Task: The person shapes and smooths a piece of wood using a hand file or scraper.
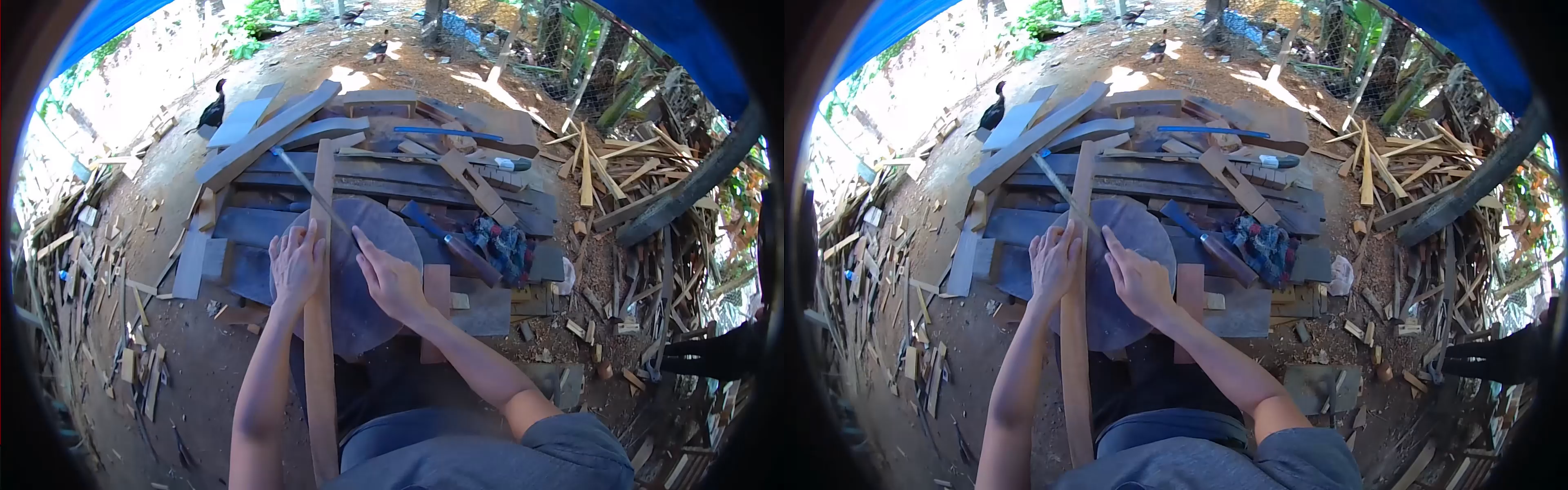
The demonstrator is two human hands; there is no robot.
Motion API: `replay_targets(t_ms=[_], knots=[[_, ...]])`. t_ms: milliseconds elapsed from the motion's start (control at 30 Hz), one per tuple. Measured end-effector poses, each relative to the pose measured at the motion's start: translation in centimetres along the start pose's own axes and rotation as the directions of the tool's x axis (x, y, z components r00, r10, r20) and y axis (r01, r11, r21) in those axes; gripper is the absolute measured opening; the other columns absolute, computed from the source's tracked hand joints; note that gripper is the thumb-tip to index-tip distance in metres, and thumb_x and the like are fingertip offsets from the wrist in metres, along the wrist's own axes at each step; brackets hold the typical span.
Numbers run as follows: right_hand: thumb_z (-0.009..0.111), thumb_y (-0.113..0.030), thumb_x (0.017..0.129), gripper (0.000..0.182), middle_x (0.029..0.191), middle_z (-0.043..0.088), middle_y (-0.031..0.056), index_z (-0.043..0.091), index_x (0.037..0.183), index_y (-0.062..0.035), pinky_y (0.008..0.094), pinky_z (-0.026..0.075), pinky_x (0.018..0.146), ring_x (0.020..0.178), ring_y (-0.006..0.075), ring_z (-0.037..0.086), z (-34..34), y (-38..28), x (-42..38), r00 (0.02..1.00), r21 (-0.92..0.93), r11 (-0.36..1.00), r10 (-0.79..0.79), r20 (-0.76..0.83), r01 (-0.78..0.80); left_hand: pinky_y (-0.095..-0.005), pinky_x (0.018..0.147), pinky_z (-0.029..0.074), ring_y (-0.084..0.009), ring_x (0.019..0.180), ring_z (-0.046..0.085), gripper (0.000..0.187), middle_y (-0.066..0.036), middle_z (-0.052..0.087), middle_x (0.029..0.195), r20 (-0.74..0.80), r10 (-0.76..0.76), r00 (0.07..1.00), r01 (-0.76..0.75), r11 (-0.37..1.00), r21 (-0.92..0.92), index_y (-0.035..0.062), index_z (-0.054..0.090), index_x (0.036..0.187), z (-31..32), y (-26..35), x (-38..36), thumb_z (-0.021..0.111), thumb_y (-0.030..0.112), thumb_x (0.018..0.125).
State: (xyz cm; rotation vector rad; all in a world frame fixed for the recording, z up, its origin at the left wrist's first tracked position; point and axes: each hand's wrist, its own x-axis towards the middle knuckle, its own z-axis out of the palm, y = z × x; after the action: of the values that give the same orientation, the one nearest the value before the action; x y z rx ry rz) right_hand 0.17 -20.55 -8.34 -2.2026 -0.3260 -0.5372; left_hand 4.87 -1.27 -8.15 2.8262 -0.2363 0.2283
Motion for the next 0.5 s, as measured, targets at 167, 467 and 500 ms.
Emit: replay_targets(t_ms=[167,467,500], knots=[[0.056,-0.022,0.101,0.046,0.084,0.069,0.0146,0.052,0.146,-0.0149,0.045,0.053,0.063,0.072,0.0361,0.068,0.6,1.3,1.7,0.999,-0.053,0.998,-0.042,0.009,0.043,-0.0468,0.118,0.024,-0.031,0.132,0.046,0.05,-0.015,0.053,0.132,-0.16,-0.003,0.987,-0.018,0.991,-0.13,0.0081,0.05,0.146,-2.4,-2.6,-9.0,0.056,0.028,0.1],[0.056,-0.017,0.103,0.045,0.102,0.072,0.0191,0.051,0.148,-0.0125,0.0369,0.054,0.07,0.081,0.0328,0.072,-0.1,1.8,1.2,1.0,0.099,0.995,0.005,-0.03,-0.002,-0.0394,0.106,0.044,-0.0252,0.122,0.058,0.055,-0.016,0.063,0.126,0.634,-0.263,0.727,0.665,0.499,-0.556,0.0008,0.052,0.137,-5.5,-0.2,-29.0,0.066,0.035,0.097],[0.056,-0.017,0.103,0.045,0.102,0.072,0.0191,0.051,0.148,-0.0125,0.0369,0.054,0.07,0.081,0.0328,0.072,0.1,1.8,1.2,1.0,0.098,0.995,-0.008,-0.024,0.01,-0.0385,0.106,0.044,-0.0256,0.12,0.059,0.054,-0.015,0.065,0.124,0.666,-0.253,0.702,0.691,0.469,-0.55,0.0008,0.053,0.135,-5.6,0.7,-28.6,0.068,0.034,0.096]])
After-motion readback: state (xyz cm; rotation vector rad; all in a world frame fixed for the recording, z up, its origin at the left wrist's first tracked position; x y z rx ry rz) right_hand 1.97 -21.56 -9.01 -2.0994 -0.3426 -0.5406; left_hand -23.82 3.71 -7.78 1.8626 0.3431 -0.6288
